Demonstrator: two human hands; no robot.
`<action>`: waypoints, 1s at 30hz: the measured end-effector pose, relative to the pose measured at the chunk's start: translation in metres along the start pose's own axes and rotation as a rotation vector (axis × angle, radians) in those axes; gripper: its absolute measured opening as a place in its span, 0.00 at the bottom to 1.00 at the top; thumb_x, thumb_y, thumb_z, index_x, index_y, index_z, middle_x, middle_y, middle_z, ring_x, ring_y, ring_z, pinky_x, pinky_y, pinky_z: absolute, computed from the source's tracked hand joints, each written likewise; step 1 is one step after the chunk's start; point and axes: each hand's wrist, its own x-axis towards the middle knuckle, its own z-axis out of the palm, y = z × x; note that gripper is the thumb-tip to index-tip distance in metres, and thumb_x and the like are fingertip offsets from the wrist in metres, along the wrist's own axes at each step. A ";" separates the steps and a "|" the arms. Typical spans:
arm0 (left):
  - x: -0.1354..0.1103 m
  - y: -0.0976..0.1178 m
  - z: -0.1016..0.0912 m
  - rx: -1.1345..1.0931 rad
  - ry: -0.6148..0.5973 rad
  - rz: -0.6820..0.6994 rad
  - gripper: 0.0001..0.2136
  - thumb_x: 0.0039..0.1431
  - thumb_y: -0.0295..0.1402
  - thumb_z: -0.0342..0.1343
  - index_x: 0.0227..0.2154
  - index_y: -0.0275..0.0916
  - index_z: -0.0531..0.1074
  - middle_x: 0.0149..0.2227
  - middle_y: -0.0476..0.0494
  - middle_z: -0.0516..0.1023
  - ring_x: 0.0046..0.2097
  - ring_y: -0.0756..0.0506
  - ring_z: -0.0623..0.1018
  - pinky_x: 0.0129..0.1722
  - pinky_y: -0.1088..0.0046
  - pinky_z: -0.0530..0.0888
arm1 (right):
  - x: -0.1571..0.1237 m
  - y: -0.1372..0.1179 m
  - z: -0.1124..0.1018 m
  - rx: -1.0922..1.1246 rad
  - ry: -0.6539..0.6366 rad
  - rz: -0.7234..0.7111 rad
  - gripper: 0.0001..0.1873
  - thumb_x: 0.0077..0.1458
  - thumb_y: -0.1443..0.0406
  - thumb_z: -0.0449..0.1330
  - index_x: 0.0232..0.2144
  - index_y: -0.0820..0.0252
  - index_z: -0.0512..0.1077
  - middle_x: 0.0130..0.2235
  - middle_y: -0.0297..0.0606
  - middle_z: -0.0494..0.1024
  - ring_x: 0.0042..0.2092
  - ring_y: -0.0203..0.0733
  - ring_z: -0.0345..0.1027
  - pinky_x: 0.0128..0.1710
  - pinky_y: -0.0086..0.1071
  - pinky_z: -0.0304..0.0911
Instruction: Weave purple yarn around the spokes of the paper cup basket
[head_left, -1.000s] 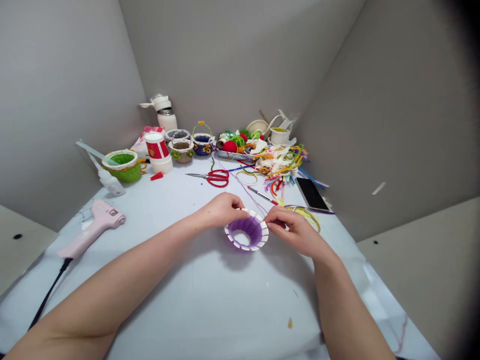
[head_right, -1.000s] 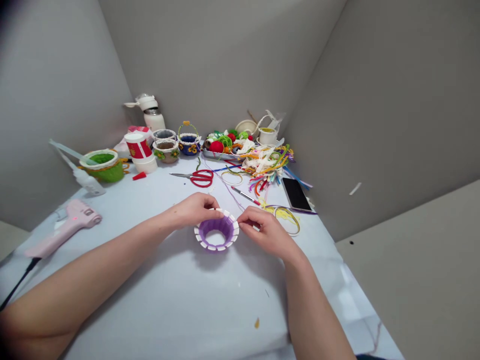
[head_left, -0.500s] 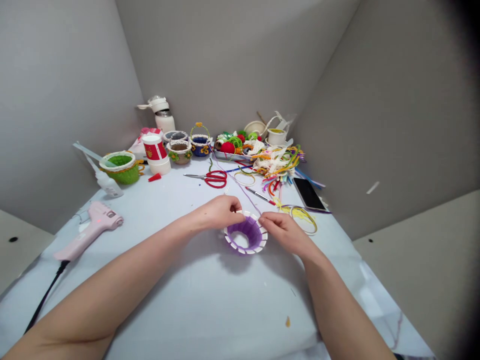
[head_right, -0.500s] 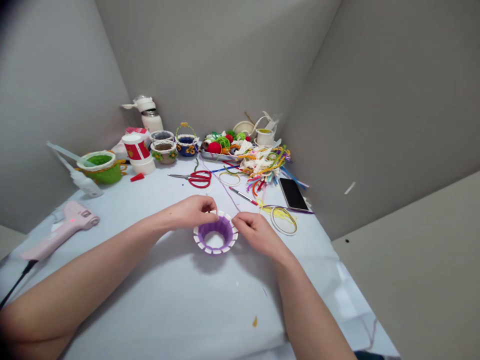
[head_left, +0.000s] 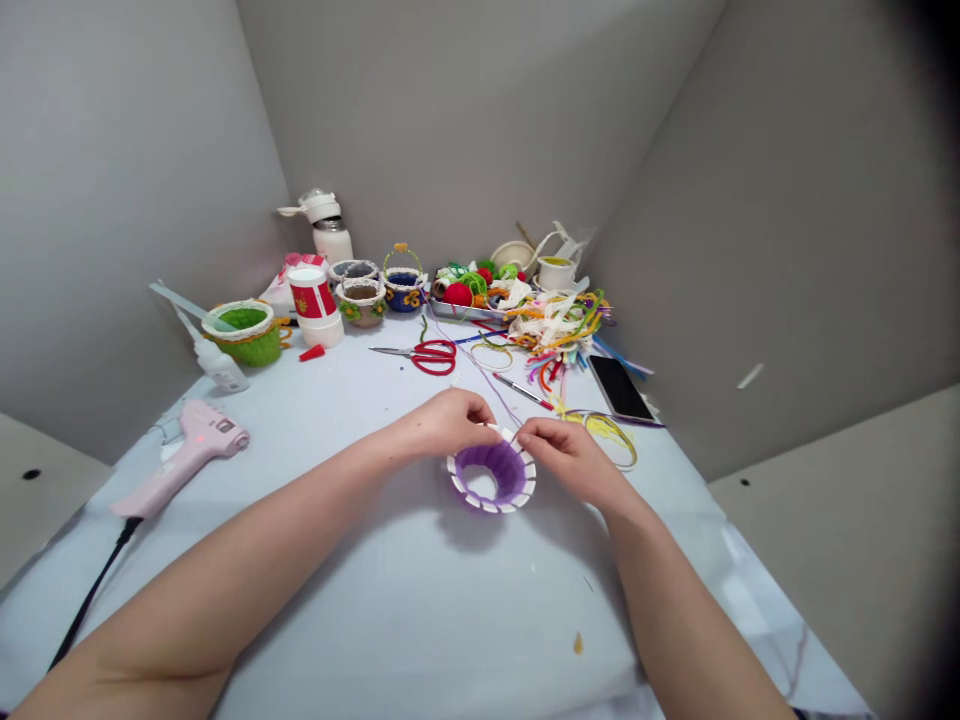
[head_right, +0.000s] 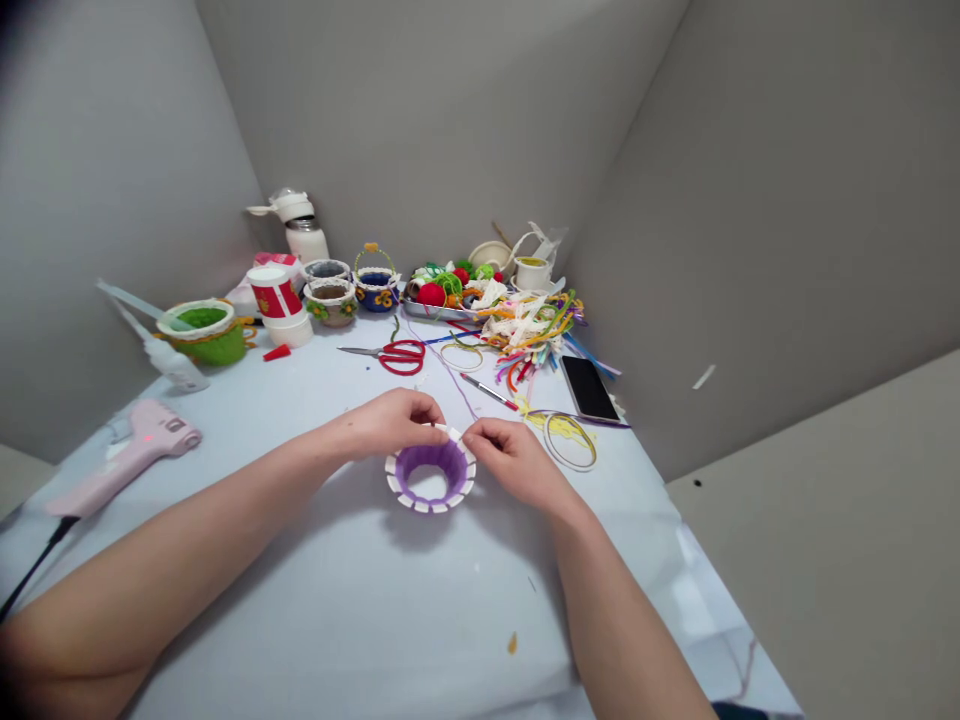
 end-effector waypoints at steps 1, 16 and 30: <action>0.000 0.000 0.001 -0.001 -0.012 0.010 0.14 0.44 0.39 0.58 0.32 0.36 0.74 0.30 0.49 0.76 0.29 0.51 0.71 0.26 0.77 0.66 | 0.000 0.000 0.001 0.002 0.001 -0.001 0.14 0.59 0.60 0.53 0.25 0.62 0.68 0.26 0.31 0.66 0.29 0.34 0.57 0.28 0.27 0.53; 0.002 -0.005 0.006 -0.091 -0.009 0.003 0.12 0.44 0.40 0.59 0.27 0.35 0.74 0.26 0.50 0.74 0.28 0.50 0.71 0.27 0.77 0.66 | 0.000 0.003 -0.014 -0.082 0.144 -0.110 0.09 0.58 0.60 0.55 0.32 0.60 0.71 0.32 0.37 0.73 0.33 0.38 0.64 0.33 0.30 0.59; 0.002 -0.005 0.006 -0.089 0.018 -0.018 0.12 0.44 0.41 0.58 0.27 0.35 0.73 0.26 0.50 0.73 0.28 0.51 0.71 0.27 0.76 0.66 | -0.008 -0.003 -0.019 -0.170 0.061 -0.216 0.08 0.59 0.63 0.55 0.31 0.59 0.71 0.31 0.36 0.71 0.34 0.37 0.64 0.33 0.30 0.58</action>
